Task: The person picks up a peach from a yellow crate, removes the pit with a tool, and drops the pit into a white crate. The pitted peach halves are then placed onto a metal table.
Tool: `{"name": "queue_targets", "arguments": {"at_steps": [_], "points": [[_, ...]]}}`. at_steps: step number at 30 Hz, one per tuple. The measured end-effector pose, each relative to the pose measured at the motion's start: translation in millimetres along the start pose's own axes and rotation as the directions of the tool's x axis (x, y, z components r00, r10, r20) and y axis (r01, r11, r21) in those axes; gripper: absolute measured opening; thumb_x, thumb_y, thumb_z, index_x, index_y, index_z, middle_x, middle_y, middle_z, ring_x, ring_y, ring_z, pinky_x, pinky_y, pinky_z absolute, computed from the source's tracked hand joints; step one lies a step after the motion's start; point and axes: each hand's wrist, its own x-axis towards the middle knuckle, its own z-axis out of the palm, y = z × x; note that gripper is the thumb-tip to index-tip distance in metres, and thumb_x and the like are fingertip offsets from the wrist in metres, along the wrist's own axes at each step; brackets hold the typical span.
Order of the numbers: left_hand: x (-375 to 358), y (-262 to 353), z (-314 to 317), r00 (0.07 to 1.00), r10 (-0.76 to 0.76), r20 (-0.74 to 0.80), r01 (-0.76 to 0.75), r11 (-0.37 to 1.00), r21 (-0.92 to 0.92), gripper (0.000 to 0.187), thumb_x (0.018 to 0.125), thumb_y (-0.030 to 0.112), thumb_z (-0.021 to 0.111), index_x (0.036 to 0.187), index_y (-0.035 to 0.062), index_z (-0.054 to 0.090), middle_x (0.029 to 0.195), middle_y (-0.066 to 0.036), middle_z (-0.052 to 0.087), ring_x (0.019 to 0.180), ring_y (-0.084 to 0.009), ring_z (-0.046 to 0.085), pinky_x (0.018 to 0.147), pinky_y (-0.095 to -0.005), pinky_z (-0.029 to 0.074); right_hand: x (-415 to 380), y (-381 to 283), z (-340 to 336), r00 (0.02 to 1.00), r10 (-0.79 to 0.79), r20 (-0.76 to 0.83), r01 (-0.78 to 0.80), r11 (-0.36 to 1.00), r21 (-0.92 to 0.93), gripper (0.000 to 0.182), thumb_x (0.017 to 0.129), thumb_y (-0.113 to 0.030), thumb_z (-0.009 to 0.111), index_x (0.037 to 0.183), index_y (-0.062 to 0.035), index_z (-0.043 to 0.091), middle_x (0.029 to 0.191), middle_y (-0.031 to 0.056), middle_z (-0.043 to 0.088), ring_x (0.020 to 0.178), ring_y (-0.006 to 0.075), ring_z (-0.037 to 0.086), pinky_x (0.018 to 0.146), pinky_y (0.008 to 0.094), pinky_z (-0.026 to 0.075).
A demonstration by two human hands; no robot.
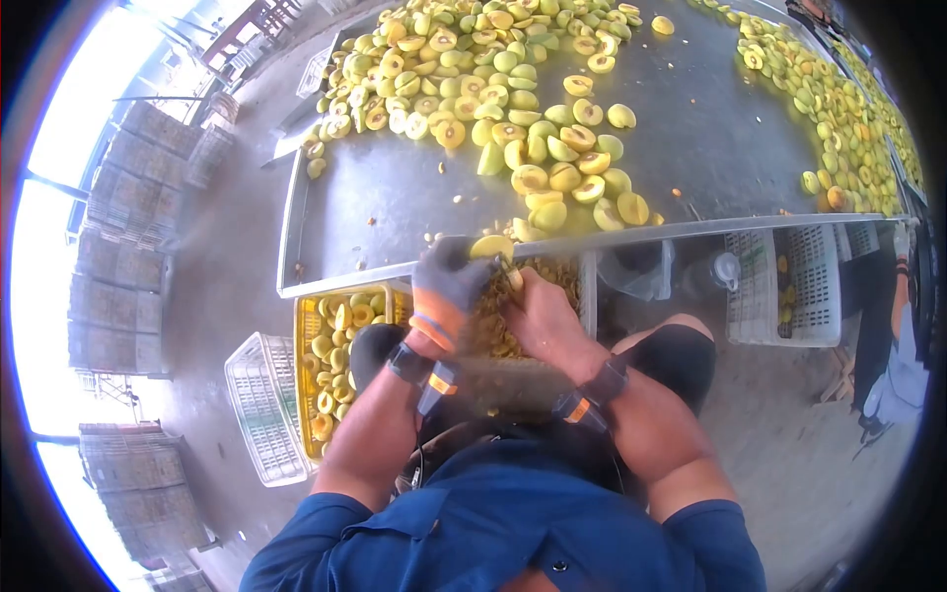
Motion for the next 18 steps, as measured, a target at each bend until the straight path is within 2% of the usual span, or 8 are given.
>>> {"name": "queue_targets", "arguments": {"at_steps": [2,5,9,12,14,15,17,18], "points": [[-6,-12,4,0.995,0.063,-0.071,-0.063,0.998,0.007,0.026,0.087,0.009,0.085,0.108,-0.0026,0.074,0.094,-0.010,0.078,0.084,-0.0133,0.069,0.077,-0.0306,0.057,-4,5,5,0.998,-0.038,-0.041,0.038,0.999,0.010,0.026,0.095,-0.014,0.063,0.107,0.0081,0.057,0.092,0.0381,0.067,0.093,0.0576,0.065,0.082,0.0608,0.051],[-18,-8,13,0.984,0.076,-0.163,-0.071,0.997,0.036,0.026,0.087,0.010,0.085,0.107,-0.0022,0.074,0.092,-0.010,0.077,0.081,-0.0135,0.068,0.074,-0.0311,0.056,-8,5,5,0.996,-0.058,-0.072,0.059,0.998,0.016,0.025,0.094,-0.013,0.062,0.105,0.0085,0.057,0.089,0.0386,0.066,0.091,0.0576,0.065,0.080,0.0621,0.050],[-20,-12,18,0.974,0.096,-0.207,-0.093,0.995,0.027,0.027,0.086,0.011,0.086,0.105,-0.0025,0.073,0.088,-0.010,0.076,0.079,-0.0137,0.068,0.074,-0.0317,0.055,-7,9,5,0.997,-0.040,-0.073,0.039,0.999,-0.002,0.024,0.095,-0.012,0.061,0.108,0.0072,0.058,0.088,0.0361,0.067,0.089,0.0569,0.066,0.079,0.0604,0.051],[-21,-18,20,0.967,0.129,-0.218,-0.113,0.990,0.086,0.026,0.086,0.011,0.085,0.105,-0.0025,0.073,0.087,-0.010,0.076,0.078,-0.0141,0.067,0.073,-0.0318,0.055,-3,22,16,0.985,-0.174,0.018,0.166,0.959,0.229,0.024,0.094,-0.013,0.061,0.110,0.0049,0.062,0.087,0.0312,0.069,0.085,0.0522,0.067,0.079,0.0546,0.053],[-21,-18,17,0.970,0.138,-0.200,-0.116,0.986,0.120,0.026,0.087,0.012,0.085,0.105,-0.0020,0.073,0.087,-0.011,0.075,0.079,-0.0147,0.068,0.073,-0.0318,0.055,1,19,8,0.972,-0.176,0.158,0.118,0.940,0.320,0.023,0.094,-0.013,0.060,0.110,0.0038,0.064,0.088,0.0282,0.070,0.084,0.0466,0.068,0.081,0.0507,0.054],[-20,-17,16,0.981,0.085,-0.176,-0.080,0.996,0.033,0.024,0.088,0.010,0.083,0.105,-0.0019,0.072,0.089,-0.011,0.075,0.080,-0.0152,0.068,0.074,-0.0322,0.056,2,16,3,0.958,-0.179,0.225,0.089,0.929,0.360,0.023,0.094,-0.013,0.060,0.110,0.0032,0.065,0.089,0.0267,0.070,0.084,0.0438,0.068,0.081,0.0487,0.054],[-23,-6,15,0.992,-0.020,-0.127,0.002,0.990,-0.142,0.020,0.090,0.008,0.079,0.106,-0.0017,0.072,0.091,-0.013,0.075,0.083,-0.0163,0.068,0.075,-0.0331,0.056,0,7,-3,0.957,0.013,0.290,-0.125,0.919,0.373,0.023,0.094,-0.014,0.060,0.107,0.0040,0.066,0.090,0.0260,0.071,0.086,0.0402,0.069,0.082,0.0478,0.054],[-18,-16,9,0.981,0.165,-0.102,-0.167,0.986,-0.012,0.019,0.092,0.006,0.076,0.110,-0.0015,0.072,0.096,-0.011,0.075,0.085,-0.0176,0.070,0.077,-0.0334,0.057,0,3,-4,0.940,0.106,0.325,-0.231,0.899,0.373,0.023,0.094,-0.014,0.061,0.106,0.0044,0.066,0.090,0.0256,0.071,0.087,0.0384,0.069,0.083,0.0473,0.053]]}}
